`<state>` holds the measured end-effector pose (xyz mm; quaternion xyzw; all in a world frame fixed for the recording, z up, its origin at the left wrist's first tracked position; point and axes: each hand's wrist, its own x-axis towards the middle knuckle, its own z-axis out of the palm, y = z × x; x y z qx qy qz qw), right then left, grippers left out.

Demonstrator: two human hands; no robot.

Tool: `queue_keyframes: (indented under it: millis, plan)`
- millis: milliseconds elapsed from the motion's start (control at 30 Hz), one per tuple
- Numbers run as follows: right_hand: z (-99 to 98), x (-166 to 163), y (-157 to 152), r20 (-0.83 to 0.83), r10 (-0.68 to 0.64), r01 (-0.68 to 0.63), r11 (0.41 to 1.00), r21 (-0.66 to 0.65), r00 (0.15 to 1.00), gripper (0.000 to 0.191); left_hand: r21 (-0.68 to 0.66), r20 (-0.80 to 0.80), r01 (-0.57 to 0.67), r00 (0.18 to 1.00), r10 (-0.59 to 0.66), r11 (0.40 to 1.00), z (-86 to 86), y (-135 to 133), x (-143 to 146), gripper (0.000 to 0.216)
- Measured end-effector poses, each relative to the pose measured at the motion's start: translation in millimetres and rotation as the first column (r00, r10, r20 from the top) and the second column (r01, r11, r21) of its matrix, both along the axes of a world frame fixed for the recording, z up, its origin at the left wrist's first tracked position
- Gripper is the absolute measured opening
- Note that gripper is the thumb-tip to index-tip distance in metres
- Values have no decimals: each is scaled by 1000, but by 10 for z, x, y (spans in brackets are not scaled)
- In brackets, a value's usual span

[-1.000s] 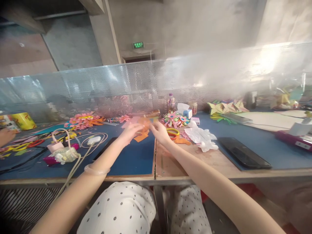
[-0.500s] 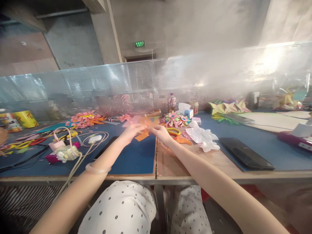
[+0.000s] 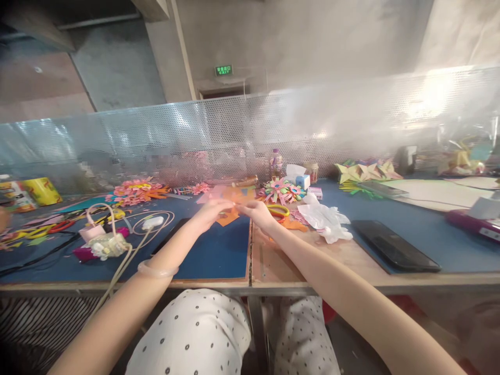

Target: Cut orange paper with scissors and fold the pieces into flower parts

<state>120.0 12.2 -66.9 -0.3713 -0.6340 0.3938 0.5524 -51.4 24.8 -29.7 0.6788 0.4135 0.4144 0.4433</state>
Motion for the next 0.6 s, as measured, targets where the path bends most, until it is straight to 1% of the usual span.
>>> queue_keyframes:
  millis: [167,300,400,500,600]
  plan:
    - [0,5,25,-4,14,-14,1000,-9,1000,31,-20,-51,5,999,-6,1000,11,-20,2,28]
    - [9,6,29,-17,19,-19,1000,-6,1000,27,2,-72,3,997,-3,1000,7,-15,3,28]
    - [34,-16,-6,-20,-2,2,1000,-7,1000,27,19,-69,0,998,2,1000,-1,-3,1,28]
    - [78,-42,-69,-29,23,-24,999,-22,999,27,30,-61,-14,998,16,999,-11,17,-5,27]
    - [109,-55,-112,-41,38,-39,999,-24,998,31,34,-44,-36,998,37,999,-23,39,-9,26]
